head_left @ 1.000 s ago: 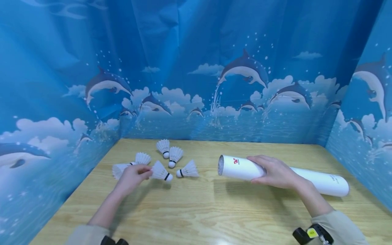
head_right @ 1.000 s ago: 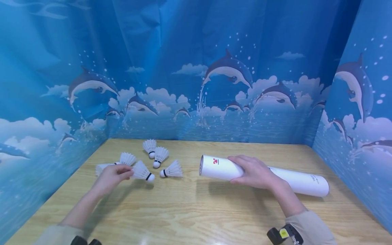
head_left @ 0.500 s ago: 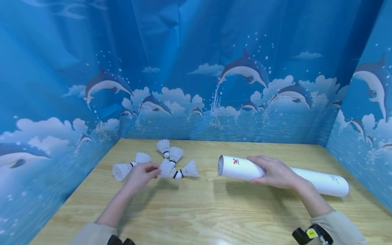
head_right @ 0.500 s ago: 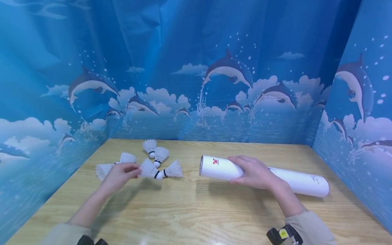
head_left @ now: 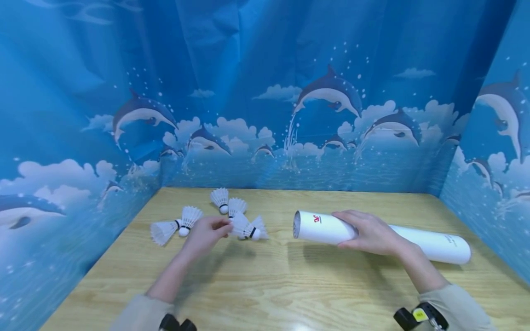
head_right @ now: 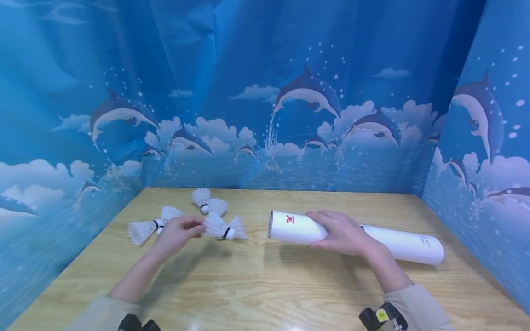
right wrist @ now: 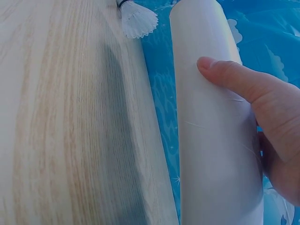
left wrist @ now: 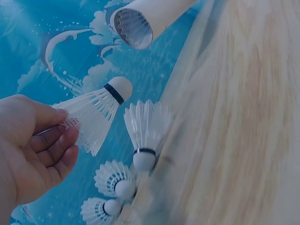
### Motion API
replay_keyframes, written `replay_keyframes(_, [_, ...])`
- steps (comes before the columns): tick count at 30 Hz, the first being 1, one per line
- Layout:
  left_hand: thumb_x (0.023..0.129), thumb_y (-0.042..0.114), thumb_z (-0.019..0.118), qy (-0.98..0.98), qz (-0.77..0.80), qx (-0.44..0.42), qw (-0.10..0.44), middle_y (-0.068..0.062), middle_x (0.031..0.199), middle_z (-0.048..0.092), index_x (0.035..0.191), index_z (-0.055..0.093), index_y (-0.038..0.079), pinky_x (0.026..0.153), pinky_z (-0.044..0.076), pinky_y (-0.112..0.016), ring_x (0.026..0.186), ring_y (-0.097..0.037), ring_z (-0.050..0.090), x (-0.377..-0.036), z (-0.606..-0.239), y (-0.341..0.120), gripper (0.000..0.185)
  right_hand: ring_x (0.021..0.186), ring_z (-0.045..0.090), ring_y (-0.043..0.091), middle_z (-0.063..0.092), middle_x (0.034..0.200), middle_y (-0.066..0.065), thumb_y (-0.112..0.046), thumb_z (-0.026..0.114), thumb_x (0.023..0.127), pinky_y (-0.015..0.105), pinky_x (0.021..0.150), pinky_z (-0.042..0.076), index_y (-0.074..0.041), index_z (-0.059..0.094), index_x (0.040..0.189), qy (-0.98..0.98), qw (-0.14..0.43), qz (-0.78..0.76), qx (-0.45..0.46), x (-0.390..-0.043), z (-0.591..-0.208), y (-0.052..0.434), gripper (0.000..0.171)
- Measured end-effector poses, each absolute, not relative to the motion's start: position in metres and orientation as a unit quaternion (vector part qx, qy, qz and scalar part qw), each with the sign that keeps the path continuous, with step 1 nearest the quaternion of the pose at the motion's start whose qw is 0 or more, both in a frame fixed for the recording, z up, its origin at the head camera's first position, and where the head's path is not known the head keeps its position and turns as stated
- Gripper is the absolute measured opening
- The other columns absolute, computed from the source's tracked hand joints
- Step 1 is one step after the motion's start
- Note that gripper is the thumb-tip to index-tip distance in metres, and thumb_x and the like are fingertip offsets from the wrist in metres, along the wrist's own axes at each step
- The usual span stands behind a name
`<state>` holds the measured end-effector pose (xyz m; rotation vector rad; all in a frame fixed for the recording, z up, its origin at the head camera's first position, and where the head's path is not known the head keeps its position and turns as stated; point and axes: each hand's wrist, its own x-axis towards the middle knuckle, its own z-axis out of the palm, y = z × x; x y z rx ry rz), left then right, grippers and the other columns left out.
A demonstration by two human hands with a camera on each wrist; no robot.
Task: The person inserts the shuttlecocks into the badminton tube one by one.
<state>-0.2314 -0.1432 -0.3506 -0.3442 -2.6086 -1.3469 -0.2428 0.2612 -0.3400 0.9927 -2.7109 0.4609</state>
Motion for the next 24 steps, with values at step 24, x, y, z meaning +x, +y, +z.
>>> replay_keyframes(24, [0.084,0.004,0.065,-0.839,-0.516,-0.148,0.083,-0.009,0.08,0.068,0.093,0.069,-0.003,0.061,0.05,-0.024,0.068,-0.013,0.062,-0.239,-0.343,-0.085,0.013,0.101,0.058,0.03,0.058,0.121,0.011,-0.036,0.079,0.071,0.044,0.076,0.049,-0.008,0.051,0.131,-0.923,0.11,0.152,0.337,-0.242,-0.341,0.262,0.072])
